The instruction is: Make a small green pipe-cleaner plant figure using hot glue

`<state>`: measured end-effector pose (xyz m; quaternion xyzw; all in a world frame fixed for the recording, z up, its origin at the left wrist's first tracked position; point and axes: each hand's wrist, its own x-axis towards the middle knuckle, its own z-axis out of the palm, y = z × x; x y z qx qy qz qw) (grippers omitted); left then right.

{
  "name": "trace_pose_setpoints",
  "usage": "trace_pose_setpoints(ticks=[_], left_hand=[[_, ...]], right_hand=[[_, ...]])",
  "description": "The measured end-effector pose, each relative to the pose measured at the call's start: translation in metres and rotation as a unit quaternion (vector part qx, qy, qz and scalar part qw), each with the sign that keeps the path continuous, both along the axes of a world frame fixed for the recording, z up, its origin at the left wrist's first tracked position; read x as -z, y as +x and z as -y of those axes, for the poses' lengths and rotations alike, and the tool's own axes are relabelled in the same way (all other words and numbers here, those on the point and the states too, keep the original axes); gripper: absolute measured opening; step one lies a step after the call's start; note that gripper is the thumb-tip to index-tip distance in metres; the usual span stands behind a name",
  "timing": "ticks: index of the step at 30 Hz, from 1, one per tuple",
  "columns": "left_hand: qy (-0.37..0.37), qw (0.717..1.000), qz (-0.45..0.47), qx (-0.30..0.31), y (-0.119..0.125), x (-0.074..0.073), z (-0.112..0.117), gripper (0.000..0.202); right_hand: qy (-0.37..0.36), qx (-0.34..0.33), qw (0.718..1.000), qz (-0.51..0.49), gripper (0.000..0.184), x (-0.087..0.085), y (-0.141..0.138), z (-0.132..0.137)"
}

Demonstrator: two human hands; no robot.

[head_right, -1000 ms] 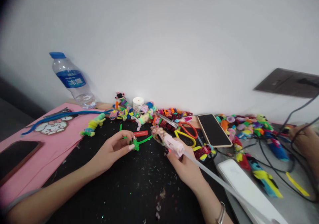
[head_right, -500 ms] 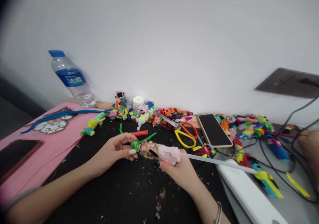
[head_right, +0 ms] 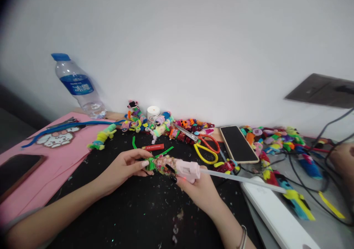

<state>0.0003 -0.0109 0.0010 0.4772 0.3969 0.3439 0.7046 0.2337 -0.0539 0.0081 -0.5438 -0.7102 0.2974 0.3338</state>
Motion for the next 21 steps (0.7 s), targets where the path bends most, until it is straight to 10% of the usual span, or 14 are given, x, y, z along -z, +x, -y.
trace_pose_setpoints(ticks=[21], left_hand=[[0.023,0.998,0.004,-0.053,-0.0013,0.0003,0.0004,0.021]], right_hand=[[0.022,0.022,0.998,0.062,0.012,0.0058,0.0010,0.0041]])
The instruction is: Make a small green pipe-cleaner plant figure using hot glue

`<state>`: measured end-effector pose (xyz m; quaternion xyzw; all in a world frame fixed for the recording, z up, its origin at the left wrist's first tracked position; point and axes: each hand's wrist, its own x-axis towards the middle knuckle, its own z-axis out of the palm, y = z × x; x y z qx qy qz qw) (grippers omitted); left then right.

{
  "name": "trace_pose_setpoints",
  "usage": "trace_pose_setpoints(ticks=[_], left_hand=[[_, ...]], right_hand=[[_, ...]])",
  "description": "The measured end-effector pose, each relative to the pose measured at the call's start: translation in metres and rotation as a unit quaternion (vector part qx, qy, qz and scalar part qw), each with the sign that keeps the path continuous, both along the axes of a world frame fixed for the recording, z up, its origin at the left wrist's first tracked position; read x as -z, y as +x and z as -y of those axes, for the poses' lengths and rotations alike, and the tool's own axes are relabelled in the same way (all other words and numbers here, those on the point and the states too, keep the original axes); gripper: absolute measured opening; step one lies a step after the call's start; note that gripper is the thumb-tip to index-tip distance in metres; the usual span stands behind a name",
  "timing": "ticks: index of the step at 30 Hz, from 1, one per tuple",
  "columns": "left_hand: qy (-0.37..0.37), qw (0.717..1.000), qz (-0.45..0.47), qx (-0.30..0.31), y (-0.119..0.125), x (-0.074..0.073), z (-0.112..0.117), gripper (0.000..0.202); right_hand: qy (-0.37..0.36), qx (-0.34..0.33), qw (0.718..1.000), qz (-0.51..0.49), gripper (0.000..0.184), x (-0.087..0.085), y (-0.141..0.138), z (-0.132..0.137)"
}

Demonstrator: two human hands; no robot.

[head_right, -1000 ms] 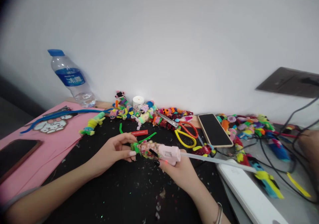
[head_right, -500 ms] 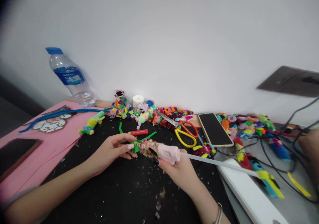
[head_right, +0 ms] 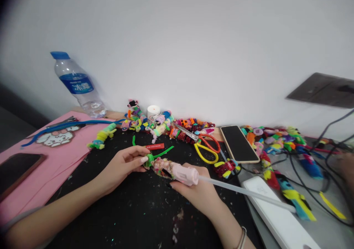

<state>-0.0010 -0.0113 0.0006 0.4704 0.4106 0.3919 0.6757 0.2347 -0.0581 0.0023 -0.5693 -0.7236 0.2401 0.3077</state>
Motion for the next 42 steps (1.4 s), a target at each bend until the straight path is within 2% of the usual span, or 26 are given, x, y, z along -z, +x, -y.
trace_pose_setpoints(ticks=[7,15,25,34,42], left_hand=[[-0.003,1.000,-0.004,-0.013,0.000,-0.001,0.000,0.024],[-0.006,1.000,-0.007,-0.013,0.000,-0.001,-0.001,0.025],[-0.019,0.998,-0.016,0.049,0.001,0.001,-0.001,0.023],[-0.011,1.000,-0.009,0.004,-0.002,0.000,-0.004,0.023],[-0.016,0.999,-0.027,0.044,-0.001,0.000,-0.004,0.021]], right_hand=[[-0.020,-0.003,1.000,0.020,0.010,-0.005,-0.004,-0.002],[0.003,0.000,1.000,0.000,0.013,-0.005,-0.003,-0.001],[-0.008,-0.005,1.000,0.011,0.012,-0.009,-0.004,-0.005],[-0.001,-0.016,0.999,0.042,0.012,-0.004,-0.001,-0.002],[-0.004,-0.023,0.999,0.034,0.014,-0.009,-0.002,-0.005]])
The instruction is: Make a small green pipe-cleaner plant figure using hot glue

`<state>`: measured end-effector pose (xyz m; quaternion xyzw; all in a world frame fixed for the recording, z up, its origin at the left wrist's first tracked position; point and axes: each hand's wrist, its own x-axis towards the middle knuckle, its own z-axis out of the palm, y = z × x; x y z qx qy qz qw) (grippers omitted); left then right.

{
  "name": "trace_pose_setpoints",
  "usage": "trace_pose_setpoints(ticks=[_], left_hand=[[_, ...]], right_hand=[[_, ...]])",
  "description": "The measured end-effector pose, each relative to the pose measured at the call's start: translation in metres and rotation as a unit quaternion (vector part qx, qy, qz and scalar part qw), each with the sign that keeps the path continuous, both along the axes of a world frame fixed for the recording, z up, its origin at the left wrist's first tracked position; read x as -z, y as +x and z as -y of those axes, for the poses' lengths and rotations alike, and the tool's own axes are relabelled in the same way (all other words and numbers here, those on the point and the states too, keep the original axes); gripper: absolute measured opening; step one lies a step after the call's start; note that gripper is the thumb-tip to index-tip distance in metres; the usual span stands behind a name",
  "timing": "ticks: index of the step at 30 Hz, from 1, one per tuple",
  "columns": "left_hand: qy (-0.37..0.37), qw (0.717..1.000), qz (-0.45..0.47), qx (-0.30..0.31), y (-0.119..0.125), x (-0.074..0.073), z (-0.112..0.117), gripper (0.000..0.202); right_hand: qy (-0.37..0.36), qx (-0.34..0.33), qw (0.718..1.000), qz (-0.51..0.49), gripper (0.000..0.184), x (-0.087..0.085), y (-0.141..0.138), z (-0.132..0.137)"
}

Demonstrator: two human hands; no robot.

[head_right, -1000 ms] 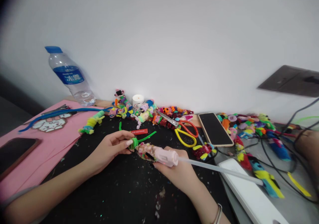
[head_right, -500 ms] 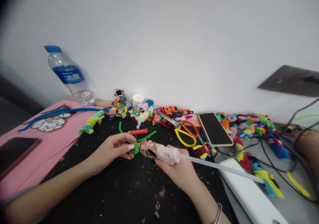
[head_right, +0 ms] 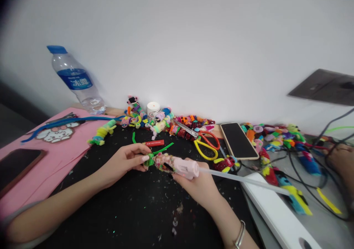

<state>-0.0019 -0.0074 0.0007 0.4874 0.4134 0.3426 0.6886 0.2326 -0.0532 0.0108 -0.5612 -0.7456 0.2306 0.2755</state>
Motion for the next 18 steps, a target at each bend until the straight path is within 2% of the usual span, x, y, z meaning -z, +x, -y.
trace_pose_setpoints(ticks=[5,12,18], left_hand=[[0.006,1.000,-0.010,0.012,-0.0013,-0.0005,0.0010,0.023],[0.022,1.000,-0.005,-0.015,-0.0029,-0.0002,-0.0021,0.022],[0.010,1.000,-0.022,-0.001,-0.0020,-0.0010,-0.0042,0.022]], right_hand=[[-0.008,0.007,1.000,0.012,0.015,-0.0002,-0.0003,-0.0009],[-0.006,-0.010,0.999,0.030,0.014,0.0029,-0.0033,0.0010],[0.011,0.001,1.000,0.001,0.011,0.0049,-0.0042,0.0009]])
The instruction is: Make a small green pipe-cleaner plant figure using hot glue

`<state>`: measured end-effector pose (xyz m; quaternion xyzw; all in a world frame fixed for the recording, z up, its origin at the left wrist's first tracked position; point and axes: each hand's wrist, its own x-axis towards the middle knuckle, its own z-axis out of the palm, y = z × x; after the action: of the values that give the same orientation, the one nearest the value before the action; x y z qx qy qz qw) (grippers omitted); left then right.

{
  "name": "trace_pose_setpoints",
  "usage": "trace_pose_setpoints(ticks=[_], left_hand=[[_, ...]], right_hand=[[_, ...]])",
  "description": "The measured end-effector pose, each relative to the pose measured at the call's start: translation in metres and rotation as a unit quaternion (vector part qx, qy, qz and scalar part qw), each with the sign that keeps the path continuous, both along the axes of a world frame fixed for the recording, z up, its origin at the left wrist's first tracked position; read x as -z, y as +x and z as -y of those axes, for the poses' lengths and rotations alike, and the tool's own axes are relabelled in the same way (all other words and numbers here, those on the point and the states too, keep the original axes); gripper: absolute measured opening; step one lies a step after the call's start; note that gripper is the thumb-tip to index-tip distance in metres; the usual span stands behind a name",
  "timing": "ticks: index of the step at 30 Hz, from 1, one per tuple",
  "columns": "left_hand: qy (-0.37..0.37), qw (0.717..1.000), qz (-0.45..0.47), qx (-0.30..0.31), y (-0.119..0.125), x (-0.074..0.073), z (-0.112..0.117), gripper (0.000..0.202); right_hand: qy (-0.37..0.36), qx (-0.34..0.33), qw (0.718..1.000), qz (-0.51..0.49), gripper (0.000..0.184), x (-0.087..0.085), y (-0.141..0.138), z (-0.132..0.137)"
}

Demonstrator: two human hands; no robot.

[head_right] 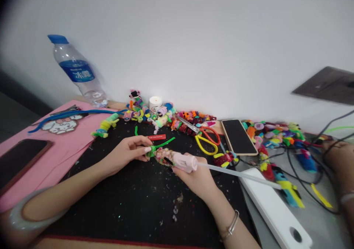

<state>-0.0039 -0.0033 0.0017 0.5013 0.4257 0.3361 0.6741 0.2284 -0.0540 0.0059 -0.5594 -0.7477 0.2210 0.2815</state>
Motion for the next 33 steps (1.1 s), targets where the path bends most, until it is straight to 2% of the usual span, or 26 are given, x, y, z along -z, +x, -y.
trace_pose_setpoints(ticks=[5,13,20,27,33], left_hand=[[0.002,1.000,-0.016,0.019,-0.0015,0.0009,0.0002,0.022],[0.014,1.000,-0.008,-0.004,-0.0031,0.0040,-0.0007,0.021],[0.008,0.999,-0.009,0.040,-0.0023,0.0043,0.0009,0.023],[0.008,1.000,-0.001,0.003,-0.0025,0.0049,-0.0005,0.022],[0.003,1.000,0.000,0.015,-0.0029,0.0035,-0.0002,0.022]], right_hand=[[-0.012,-0.004,1.000,-0.010,0.012,0.0006,-0.0007,0.0001],[-0.021,-0.024,0.999,0.020,0.013,0.0018,-0.0012,0.0003],[-0.014,0.002,1.000,-0.011,0.012,0.0009,0.0002,0.0000],[-0.030,-0.032,0.999,0.018,0.014,0.0009,0.0012,0.0011],[-0.023,0.000,1.000,0.000,0.012,0.0003,0.0015,0.0007]])
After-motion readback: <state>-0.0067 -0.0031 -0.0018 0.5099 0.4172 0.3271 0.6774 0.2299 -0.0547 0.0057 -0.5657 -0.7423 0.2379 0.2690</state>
